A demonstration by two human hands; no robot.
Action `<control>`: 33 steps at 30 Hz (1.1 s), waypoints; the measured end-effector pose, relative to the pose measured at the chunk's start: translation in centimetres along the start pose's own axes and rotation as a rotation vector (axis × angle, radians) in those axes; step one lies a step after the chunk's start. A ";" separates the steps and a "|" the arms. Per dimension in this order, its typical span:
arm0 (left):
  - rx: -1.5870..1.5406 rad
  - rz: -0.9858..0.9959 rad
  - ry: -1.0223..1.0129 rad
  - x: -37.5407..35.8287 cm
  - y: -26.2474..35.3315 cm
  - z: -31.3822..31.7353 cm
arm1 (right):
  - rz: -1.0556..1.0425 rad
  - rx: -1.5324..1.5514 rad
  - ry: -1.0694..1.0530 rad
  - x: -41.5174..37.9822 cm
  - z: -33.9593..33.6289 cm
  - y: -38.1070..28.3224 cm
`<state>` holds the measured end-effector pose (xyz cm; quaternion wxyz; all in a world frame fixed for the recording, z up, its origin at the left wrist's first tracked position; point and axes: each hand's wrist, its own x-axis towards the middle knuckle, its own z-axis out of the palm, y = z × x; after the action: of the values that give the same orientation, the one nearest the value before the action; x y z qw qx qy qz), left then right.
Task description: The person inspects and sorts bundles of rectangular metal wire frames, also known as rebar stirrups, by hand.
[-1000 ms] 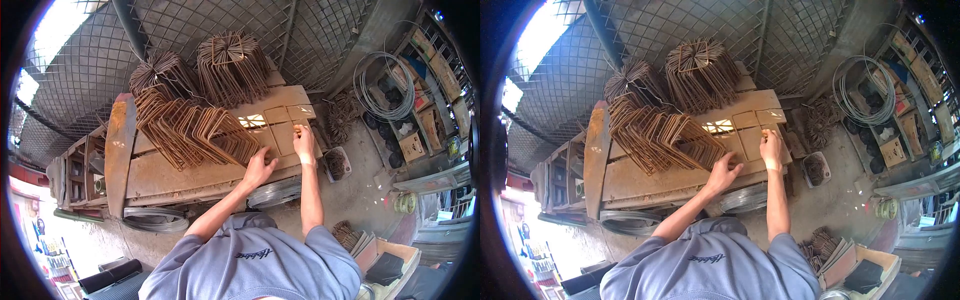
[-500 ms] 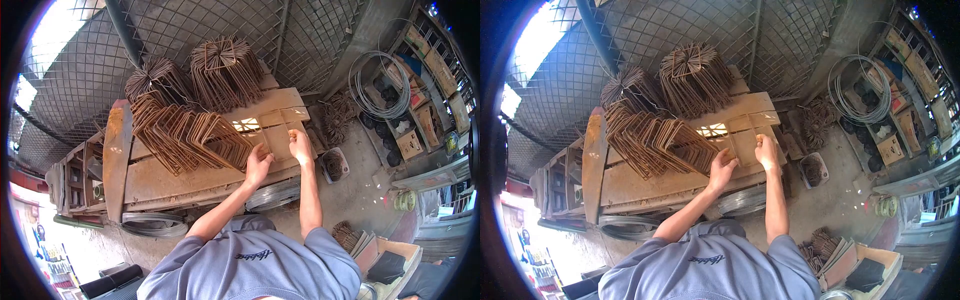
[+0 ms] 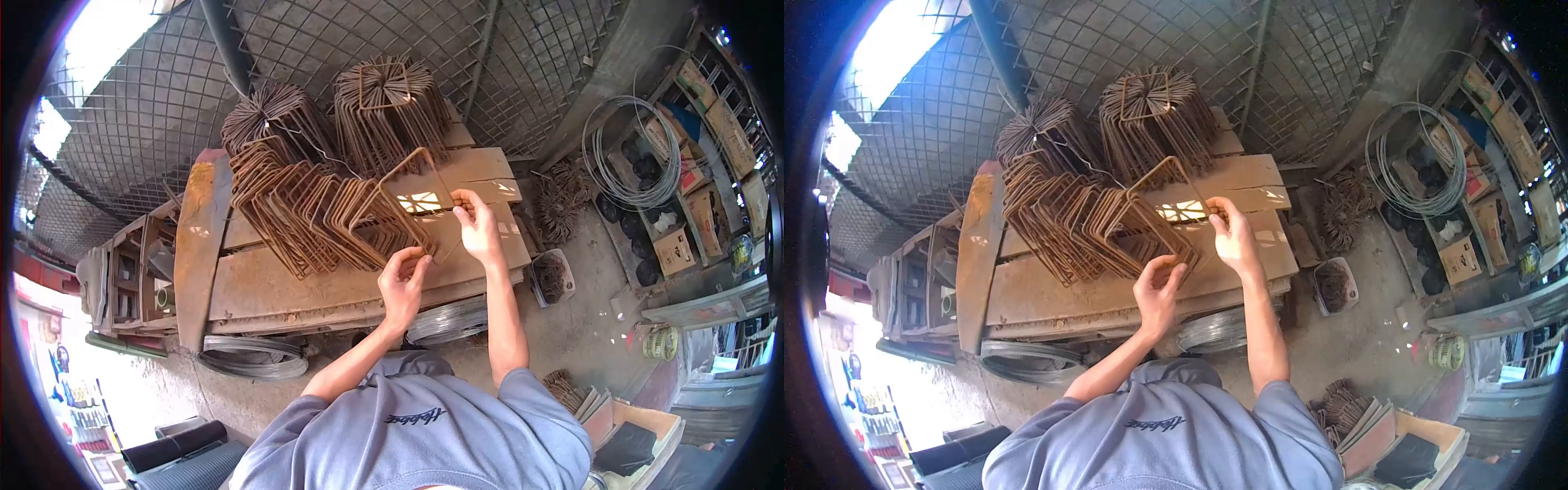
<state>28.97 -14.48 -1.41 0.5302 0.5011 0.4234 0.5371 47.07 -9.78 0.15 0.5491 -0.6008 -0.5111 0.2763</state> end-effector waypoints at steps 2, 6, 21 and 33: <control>0.048 0.091 0.023 -0.2 0.3 -1.2 | -0.037 0.075 -0.082 -0.2 1.0 -1.2; 0.035 0.122 0.052 -1.1 0.0 -2.9 | -0.034 0.125 -0.186 -0.3 2.9 -1.7; 0.177 0.033 0.000 -1.5 -2.4 -4.9 | -0.014 0.065 -0.185 -1.9 4.7 4.0; 0.099 0.031 0.040 -0.3 0.2 -8.1 | -0.139 -0.167 -0.009 -2.8 6.0 -0.4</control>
<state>20.90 -14.20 -2.42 0.4877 0.5224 0.4522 0.5337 40.72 -10.14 -1.57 0.5125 -0.6063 -0.5754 0.1968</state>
